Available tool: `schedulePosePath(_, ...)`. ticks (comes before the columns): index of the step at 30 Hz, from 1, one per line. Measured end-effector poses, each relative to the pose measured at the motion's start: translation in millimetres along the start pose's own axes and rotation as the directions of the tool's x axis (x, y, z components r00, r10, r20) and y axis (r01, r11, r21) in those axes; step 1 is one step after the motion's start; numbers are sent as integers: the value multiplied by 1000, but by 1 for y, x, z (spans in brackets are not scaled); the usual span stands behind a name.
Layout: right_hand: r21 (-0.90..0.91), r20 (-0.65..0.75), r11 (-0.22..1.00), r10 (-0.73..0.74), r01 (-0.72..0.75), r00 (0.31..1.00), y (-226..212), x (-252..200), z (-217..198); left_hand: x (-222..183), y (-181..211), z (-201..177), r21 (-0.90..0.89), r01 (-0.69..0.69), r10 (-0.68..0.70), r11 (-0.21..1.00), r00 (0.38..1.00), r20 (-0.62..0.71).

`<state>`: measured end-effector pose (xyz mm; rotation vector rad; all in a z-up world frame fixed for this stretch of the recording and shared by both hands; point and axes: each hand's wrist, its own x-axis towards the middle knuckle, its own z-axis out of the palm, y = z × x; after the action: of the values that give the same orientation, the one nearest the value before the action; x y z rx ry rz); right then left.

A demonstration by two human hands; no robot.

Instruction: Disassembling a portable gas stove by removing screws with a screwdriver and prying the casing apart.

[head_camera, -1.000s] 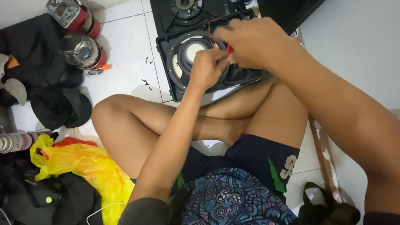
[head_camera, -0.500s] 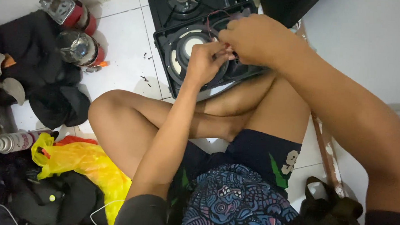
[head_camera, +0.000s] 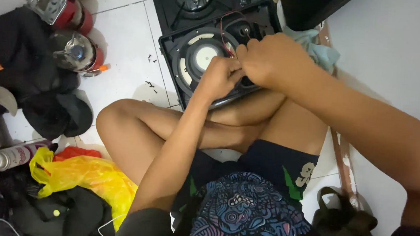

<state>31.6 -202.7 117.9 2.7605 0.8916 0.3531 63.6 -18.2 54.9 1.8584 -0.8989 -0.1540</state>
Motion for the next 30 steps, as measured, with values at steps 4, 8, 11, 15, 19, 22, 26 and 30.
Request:
schedulePosePath(4,-69,-68,994,84,-88,994,3,-2,-7,3,6,8,-50,35,-38,998,998,-59)
schedulePosePath(8,241,228,966,38,-94,973,6,-5,-12,0,5,1,-45,12,-16,999,997,-74)
schedulePosePath(11,218,265,975,-10,-50,964,11,-5,-2,-1,7,-4,-32,-7,6,999,1000,-31)
schedulePosePath(15,49,173,985,153,-163,973,4,4,0,-4,-5,6,-5,59,-59,998,988,-143)
schedulePosePath(19,30,201,991,120,-129,972,0,7,-14,-3,-12,3,15,8,-6,1000,994,-106)
schedulePosePath(22,157,115,983,-110,91,987,2,10,-16,-7,-11,-4,-48,-24,23,999,999,-32)
schedulePosePath(26,127,177,992,-3,-20,984,-2,2,-19,-15,-6,-10,18,12,-11,1000,1000,-21)
schedulePosePath(30,-25,345,938,333,-346,878,-11,-5,-16,-23,-5,-19,113,64,-58,992,997,-50)
